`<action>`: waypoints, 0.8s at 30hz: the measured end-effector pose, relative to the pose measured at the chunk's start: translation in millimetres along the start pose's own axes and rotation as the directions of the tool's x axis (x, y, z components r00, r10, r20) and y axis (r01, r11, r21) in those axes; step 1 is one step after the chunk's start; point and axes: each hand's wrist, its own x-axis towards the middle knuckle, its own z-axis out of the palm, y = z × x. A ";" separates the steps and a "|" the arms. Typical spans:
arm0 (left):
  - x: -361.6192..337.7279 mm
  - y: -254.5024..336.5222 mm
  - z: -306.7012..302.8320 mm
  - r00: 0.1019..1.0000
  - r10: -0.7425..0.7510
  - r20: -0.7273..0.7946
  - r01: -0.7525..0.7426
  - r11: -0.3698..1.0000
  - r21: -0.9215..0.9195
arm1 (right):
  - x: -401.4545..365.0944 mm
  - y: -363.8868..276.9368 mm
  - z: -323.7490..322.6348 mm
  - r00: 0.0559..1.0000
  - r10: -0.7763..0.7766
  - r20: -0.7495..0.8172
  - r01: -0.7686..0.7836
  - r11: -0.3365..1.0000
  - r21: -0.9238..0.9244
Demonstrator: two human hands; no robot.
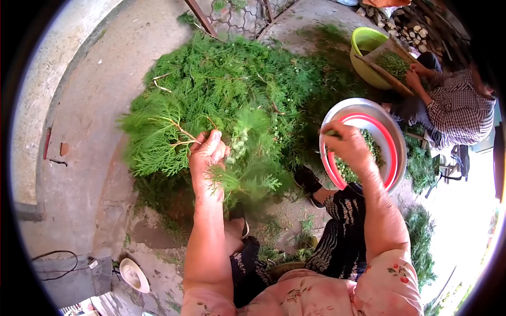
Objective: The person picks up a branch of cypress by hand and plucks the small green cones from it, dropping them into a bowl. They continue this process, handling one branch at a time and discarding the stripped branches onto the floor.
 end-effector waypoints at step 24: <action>11.8 -13.6 -4.1 0.916 -0.059 0.397 0.206 0.918 -0.339 | 14.9 127.9 -59.2 0.911 -0.266 -0.316 0.041 0.819 -0.572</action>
